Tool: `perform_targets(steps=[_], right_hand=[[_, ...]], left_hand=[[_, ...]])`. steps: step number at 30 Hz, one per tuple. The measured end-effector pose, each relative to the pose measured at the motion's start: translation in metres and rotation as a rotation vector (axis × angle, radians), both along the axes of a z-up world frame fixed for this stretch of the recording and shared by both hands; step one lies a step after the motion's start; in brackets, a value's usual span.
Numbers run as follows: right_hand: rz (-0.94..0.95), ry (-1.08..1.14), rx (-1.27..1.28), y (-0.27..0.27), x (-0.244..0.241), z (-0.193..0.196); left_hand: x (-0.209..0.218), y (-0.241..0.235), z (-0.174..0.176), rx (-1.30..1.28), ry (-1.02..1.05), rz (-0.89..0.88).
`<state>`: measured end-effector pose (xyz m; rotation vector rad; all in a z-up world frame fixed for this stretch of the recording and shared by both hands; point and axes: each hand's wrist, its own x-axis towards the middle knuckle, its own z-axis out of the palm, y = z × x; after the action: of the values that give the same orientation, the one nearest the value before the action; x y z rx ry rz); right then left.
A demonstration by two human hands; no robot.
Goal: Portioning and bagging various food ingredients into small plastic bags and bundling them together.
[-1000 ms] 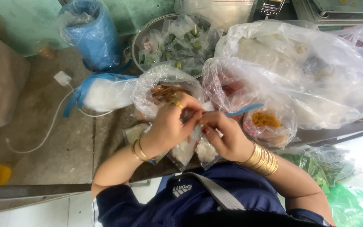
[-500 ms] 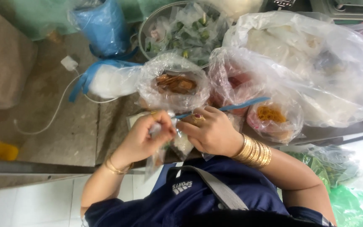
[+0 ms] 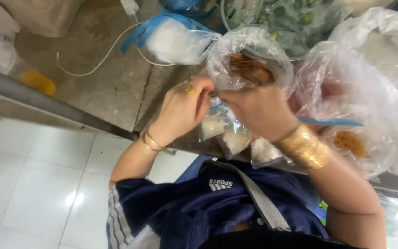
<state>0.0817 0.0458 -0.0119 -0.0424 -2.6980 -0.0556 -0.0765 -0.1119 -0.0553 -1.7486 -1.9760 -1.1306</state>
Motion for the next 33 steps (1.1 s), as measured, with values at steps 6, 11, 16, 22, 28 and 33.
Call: perform_targets(steps=[6,11,16,22,28,33], right_hand=[[0.178,-0.243,0.060,-0.003,-0.024,-0.046],[0.041,-0.163,0.025,-0.019,-0.044,-0.092],[0.031,-0.084,0.048,-0.016,-0.031,-0.072],[0.065,0.039,-0.633,-0.009,-0.008,-0.048],[0.011,0.065,-1.285,-0.009,0.008,-0.047],[0.158,0.212,-0.850,-0.007,0.007,-0.075]], left_hand=[[-0.001,-0.014,-0.013,-0.083,0.101,0.048],[-0.006,-0.015,-0.042,-0.092,0.080,0.040],[-0.007,-0.010,-0.036,-0.088,0.017,0.037],[-0.001,0.013,-0.047,-0.211,-0.098,-0.006],[0.004,0.027,-0.063,-0.175,-0.141,0.010],[0.018,0.030,-0.067,-0.012,-0.230,-0.266]])
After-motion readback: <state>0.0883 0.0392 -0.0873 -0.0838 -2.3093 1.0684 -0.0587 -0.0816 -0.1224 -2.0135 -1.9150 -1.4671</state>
